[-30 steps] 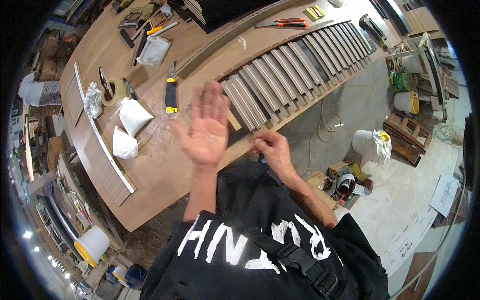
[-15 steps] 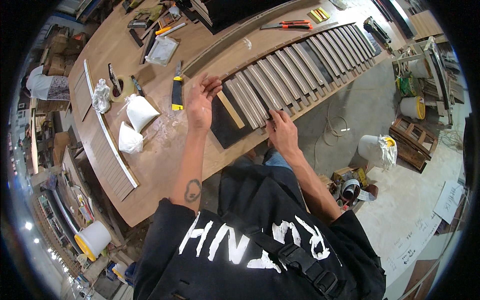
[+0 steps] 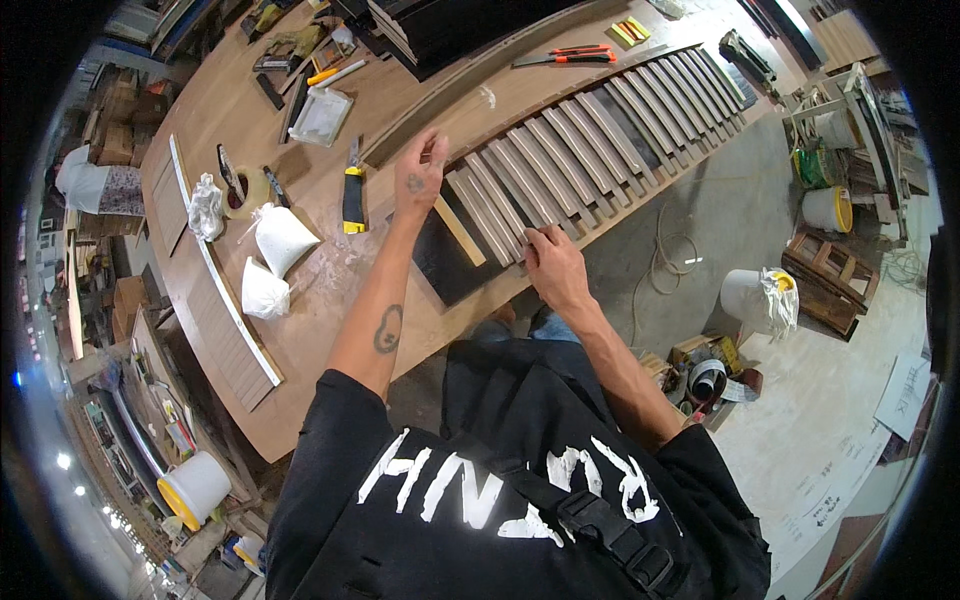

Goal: The person assembles a wooden panel by arranging thin wooden slats on a black base, then uses a hammer and a pneumatic nail gun to secure the slats. The person flips the panel and continues fastening slats along the edges, then stacks the finished panel with others.

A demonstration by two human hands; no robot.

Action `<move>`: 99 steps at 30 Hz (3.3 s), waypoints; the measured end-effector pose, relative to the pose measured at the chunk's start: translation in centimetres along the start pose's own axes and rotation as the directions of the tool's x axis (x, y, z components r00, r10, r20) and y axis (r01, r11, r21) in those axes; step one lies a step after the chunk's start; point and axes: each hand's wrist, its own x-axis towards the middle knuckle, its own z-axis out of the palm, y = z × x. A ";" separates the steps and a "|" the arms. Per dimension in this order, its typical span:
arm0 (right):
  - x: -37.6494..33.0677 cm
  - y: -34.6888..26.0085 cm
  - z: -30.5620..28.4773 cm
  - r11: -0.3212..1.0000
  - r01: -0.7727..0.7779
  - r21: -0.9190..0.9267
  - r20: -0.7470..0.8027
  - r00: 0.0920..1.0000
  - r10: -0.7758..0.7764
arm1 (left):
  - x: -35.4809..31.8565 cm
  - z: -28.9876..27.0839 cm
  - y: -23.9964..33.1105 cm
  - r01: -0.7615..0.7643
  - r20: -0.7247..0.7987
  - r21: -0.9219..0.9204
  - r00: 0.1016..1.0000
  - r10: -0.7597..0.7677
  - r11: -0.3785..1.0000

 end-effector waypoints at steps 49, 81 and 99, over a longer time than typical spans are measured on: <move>-3.3 -5.7 3.6 0.981 -0.127 -0.144 -0.048 0.991 0.121 | 0.8 -1.4 -3.1 -0.065 0.156 -0.051 0.985 0.072 0.997; -2.7 -2.6 3.3 0.990 0.070 -0.125 -0.205 0.974 -0.094 | 1.7 -4.3 -0.8 -0.133 0.379 0.461 0.924 -0.059 0.877; -3.0 -2.1 1.8 0.997 -0.008 -0.079 -0.159 0.987 -0.005 | 1.4 -2.1 -1.0 -0.161 0.344 0.286 0.937 0.055 0.944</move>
